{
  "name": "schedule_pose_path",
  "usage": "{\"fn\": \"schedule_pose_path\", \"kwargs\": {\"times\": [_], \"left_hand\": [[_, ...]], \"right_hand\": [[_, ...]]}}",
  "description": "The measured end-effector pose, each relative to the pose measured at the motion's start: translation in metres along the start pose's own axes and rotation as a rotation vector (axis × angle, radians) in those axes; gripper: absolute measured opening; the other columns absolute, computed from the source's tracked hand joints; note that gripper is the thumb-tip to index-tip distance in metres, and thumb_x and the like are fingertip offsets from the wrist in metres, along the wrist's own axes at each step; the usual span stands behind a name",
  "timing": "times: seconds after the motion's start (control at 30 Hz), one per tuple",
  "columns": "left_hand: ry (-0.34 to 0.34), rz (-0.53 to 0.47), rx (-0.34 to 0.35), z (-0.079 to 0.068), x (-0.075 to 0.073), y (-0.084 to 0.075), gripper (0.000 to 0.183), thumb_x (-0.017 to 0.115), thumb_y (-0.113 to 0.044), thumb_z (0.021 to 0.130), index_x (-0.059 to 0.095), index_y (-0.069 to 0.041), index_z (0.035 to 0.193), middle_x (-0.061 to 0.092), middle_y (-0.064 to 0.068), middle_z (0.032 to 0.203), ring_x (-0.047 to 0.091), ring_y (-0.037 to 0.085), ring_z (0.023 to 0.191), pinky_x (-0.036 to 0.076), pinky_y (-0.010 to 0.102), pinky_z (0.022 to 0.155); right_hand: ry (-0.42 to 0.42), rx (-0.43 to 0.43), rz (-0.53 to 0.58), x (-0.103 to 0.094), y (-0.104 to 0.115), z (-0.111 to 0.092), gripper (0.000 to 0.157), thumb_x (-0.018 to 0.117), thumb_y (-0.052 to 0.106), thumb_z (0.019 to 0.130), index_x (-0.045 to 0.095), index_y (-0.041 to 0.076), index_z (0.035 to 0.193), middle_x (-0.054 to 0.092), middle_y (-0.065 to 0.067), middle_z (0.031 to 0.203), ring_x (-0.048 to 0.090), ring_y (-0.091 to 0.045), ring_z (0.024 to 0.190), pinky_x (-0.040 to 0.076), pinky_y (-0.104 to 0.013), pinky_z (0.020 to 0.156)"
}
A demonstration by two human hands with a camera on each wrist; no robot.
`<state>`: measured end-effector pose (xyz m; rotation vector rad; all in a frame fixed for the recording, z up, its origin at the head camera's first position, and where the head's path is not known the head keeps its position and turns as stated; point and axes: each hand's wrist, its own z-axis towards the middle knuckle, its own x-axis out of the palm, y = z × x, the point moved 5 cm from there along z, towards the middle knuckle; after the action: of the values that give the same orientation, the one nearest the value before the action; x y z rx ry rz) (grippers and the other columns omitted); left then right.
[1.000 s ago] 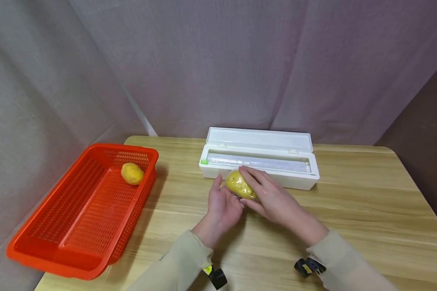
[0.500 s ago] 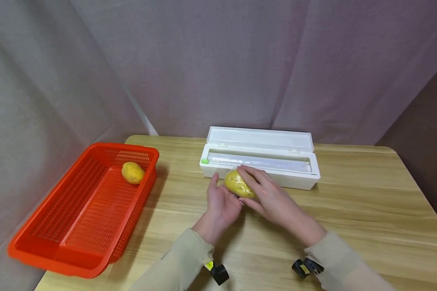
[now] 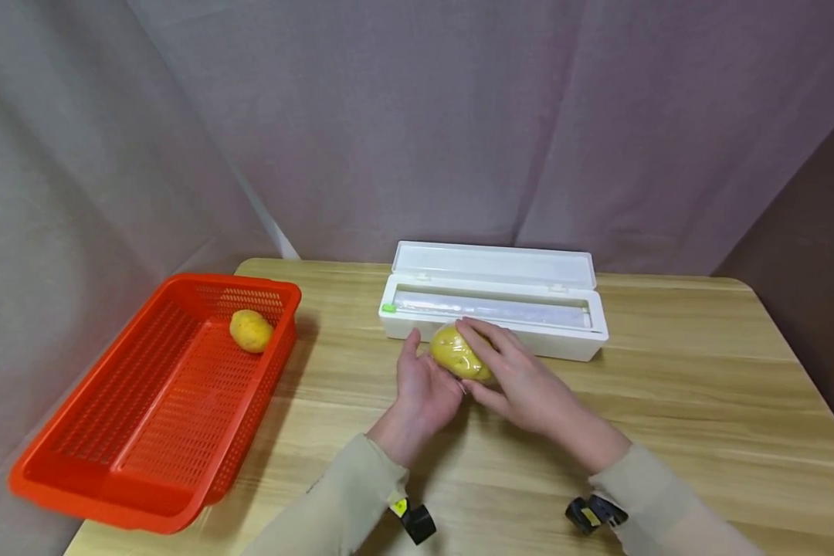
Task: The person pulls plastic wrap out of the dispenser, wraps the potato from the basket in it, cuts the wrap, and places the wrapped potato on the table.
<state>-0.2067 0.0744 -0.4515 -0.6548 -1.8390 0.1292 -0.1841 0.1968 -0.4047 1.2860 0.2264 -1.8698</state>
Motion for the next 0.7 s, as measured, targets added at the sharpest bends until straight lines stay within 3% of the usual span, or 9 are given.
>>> {"fn": "schedule_pose_path", "kwargs": {"times": [0.17, 0.33, 0.7], "left_hand": [[0.030, 0.205, 0.001, -0.003, -0.005, -0.005, 0.077, 0.026, -0.053, 0.112, 0.040, 0.008, 0.157, 0.049, 0.023, 0.158, 0.039, 0.037, 0.154, 0.029, 0.046, 0.129], [0.017, 0.374, 0.001, -0.008, -0.010, -0.016, 0.080, 0.031, -0.056, 0.110, 0.034, 0.007, 0.160, 0.048, 0.025, 0.159, 0.045, 0.037, 0.149, 0.036, 0.045, 0.126], [0.045, 0.460, -0.028, -0.017, -0.009, -0.028, 0.077, 0.035, -0.056, 0.110, 0.039, 0.006, 0.156, 0.052, 0.022, 0.153, 0.052, 0.034, 0.142, 0.038, 0.044, 0.124]], "right_hand": [[0.003, -0.018, -0.005, -0.002, -0.003, -0.003, 0.094, 0.089, 0.009, 0.084, 0.040, 0.005, 0.164, 0.049, -0.019, 0.156, 0.056, -0.043, 0.134, 0.056, -0.060, 0.101], [0.010, -0.028, -0.020, -0.005, -0.003, -0.005, 0.093, 0.088, 0.010, 0.084, 0.040, 0.004, 0.163, 0.049, -0.020, 0.155, 0.058, -0.044, 0.131, 0.059, -0.059, 0.097], [0.020, -0.059, -0.019, -0.006, -0.004, -0.006, 0.092, 0.086, 0.013, 0.085, 0.039, 0.004, 0.164, 0.047, -0.022, 0.157, 0.058, -0.046, 0.132, 0.056, -0.061, 0.100]]}}
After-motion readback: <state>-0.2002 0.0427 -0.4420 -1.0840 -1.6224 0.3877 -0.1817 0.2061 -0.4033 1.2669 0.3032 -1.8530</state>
